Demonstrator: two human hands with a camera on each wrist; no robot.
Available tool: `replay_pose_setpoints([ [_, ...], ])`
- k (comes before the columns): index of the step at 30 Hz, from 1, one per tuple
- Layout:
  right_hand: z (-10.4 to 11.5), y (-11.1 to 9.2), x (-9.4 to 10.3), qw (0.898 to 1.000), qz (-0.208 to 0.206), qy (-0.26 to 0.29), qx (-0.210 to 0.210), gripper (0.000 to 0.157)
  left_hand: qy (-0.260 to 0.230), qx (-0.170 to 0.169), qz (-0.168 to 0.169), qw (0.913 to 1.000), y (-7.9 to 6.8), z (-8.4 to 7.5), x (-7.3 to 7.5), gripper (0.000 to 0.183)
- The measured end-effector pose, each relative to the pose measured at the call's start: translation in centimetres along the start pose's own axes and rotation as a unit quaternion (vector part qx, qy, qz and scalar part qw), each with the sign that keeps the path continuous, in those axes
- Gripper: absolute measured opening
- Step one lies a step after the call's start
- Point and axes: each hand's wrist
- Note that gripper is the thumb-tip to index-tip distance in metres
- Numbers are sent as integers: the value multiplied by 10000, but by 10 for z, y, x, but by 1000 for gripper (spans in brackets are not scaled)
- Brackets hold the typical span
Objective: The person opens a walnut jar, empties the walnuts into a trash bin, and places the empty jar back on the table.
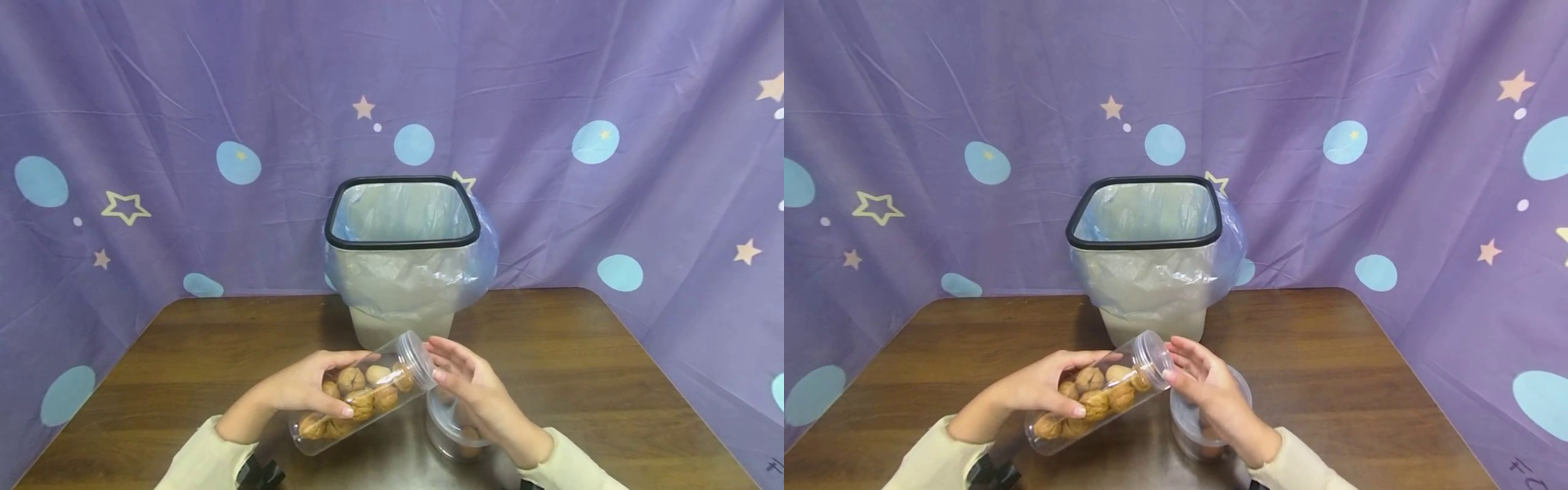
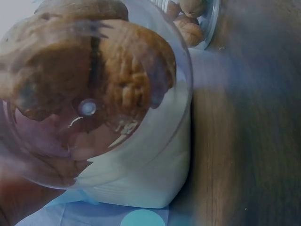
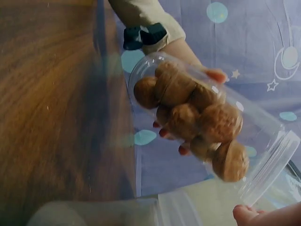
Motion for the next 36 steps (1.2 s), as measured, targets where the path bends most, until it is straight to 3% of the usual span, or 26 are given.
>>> replay_pose_setpoints([
  [15,-2,-2,-6,9998,-159,-122,8,72,81,58,29,9999,1,2,0,74],
  [28,-5,5,-9,9978,-60,101,658,74,-215,-148,157,9995,3,1,-2,74],
  [36,-6,7,-8,9965,24,46,838,75,-634,-166,225,9976,4,3,-4,73],
])
Point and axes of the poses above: each hand's wrist, its own y-axis towards the middle knuckle, its own x-axis out of the back of the hand, z = x × y, and after that the axes turned 9 degrees about z, right-handed
